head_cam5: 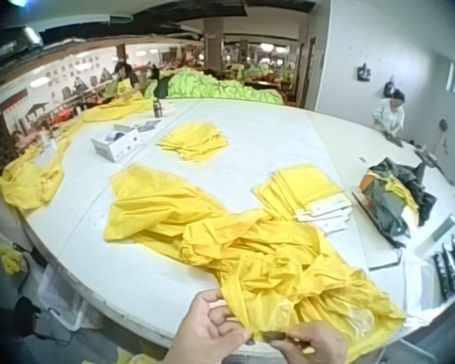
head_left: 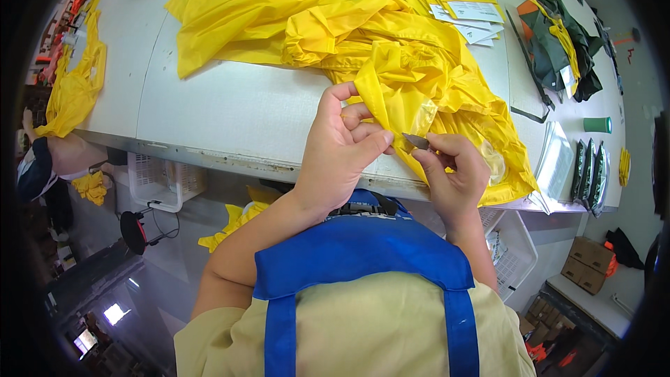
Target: The person folds a yellow raincoat on a white table, aligning edges and smoothing the fabric. They use scissors to trim loose threads and continue folding the garment into a compact shape.
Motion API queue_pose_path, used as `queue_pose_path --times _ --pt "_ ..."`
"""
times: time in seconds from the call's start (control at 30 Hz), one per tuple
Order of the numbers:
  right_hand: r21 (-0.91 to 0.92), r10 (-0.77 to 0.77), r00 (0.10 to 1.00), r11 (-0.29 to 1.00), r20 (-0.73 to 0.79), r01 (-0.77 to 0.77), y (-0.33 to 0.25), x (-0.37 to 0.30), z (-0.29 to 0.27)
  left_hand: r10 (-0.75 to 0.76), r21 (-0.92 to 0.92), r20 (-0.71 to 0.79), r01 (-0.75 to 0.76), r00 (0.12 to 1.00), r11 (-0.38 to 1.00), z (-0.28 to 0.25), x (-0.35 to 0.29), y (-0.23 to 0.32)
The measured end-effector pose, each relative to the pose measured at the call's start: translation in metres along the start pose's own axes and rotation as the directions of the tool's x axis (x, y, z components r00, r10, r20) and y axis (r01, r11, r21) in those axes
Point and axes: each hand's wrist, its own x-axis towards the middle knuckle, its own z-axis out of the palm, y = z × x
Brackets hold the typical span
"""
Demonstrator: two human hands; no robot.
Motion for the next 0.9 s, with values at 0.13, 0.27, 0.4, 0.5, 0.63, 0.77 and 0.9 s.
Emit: queue_pose_path --times 0.13,0.27,0.4,0.5,0.63,0.77,0.9 --pt "0.381 0.261 0.961 0.900 -0.087 -0.210 0.007 -0.008 0.005 0.003 -0.011 0.020 -0.002 1.000 1.000 -0.001 0.001 0.000" --pt "0.348 0.228 0.973 0.911 0.020 -0.221 0.011 -0.011 0.001 -0.015 -0.025 -0.006 0.015 1.000 1.000 -0.001 0.000 0.001" --pt "0.272 0.188 0.982 0.943 0.036 -0.191 0.013 -0.011 -0.001 -0.020 -0.050 -0.016 0.020 1.000 0.999 -0.002 0.000 0.001" --pt "0.255 0.225 0.974 0.942 0.006 -0.219 0.018 -0.015 -0.001 -0.020 -0.070 -0.008 0.019 1.000 0.997 -0.003 0.001 0.000" --pt "0.306 0.236 0.970 0.929 -0.061 -0.207 0.014 -0.018 -0.001 -0.036 -0.083 -0.011 0.035 0.999 0.996 -0.003 0.002 -0.001" --pt "0.685 0.252 0.912 0.727 -0.324 0.042 0.014 -0.005 0.002 -0.042 -0.061 -0.017 0.041 0.999 0.997 -0.002 0.002 -0.003" --pt "0.278 0.181 0.984 0.945 0.003 -0.174 0.001 0.002 0.001 -0.044 -0.065 -0.013 0.043 0.999 0.997 -0.002 0.002 -0.004"
